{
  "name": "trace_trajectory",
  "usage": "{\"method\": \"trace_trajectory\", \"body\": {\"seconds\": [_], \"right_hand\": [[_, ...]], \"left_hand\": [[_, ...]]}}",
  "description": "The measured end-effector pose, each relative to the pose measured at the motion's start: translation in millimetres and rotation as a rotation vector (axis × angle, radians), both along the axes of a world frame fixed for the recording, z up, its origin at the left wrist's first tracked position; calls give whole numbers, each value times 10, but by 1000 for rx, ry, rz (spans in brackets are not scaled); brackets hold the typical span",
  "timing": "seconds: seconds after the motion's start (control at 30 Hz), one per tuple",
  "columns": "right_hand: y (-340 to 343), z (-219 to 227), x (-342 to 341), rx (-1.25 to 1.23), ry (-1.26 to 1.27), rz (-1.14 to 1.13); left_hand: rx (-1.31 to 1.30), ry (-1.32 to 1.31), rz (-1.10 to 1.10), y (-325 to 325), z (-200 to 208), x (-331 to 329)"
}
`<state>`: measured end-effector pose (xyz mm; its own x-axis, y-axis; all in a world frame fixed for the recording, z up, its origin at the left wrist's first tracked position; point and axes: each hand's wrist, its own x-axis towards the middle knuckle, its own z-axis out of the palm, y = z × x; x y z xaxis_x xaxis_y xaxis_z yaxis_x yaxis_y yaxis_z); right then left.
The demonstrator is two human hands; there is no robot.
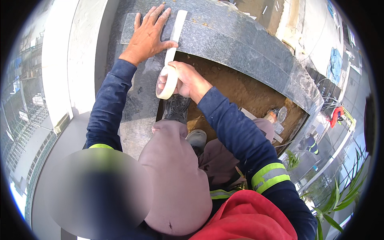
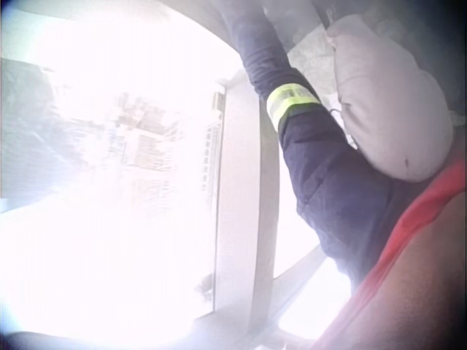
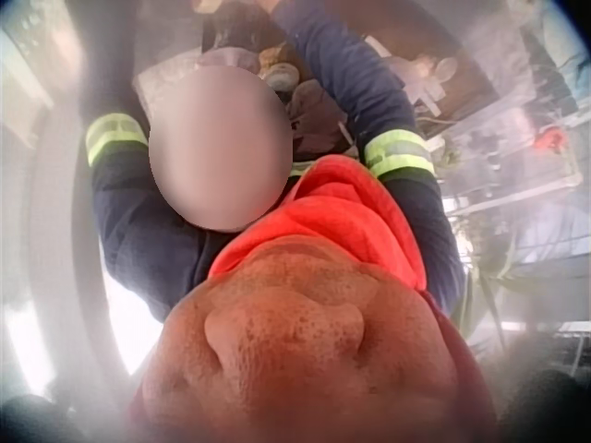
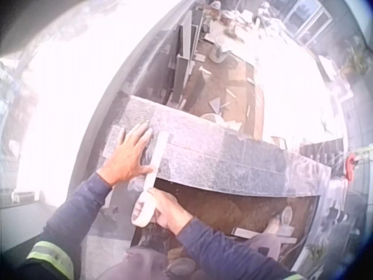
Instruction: The person positions a curved stone tile on a balcony ledge, uses an angle grinder to cut and smooth the tile, then applies masking tape to secure it. The person also handles a large white panel and a metal bar during the process.
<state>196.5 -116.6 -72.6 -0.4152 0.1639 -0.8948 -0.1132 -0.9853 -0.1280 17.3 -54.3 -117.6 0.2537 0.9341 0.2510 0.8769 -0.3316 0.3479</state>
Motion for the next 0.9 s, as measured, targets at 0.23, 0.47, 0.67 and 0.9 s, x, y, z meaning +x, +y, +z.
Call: {"method": "trace_trajectory", "body": {"seconds": [0.23, 0.47, 0.67, 0.9], "right_hand": [[-70, 108, -23, -73, 17, -153], [-197, -96, -5, -189, 192, -289], [-154, 14, -231, -204, 133, -354], [-639, 274, -877, -162, 318, 6]], "left_hand": [[-125, 43, -55, -32, 27, -61], [-166, -6, -31, -4, 63, -6], [-185, 2, -34, -8, 86, 11], [-162, 17, -70, -10, 22, -22]]}}
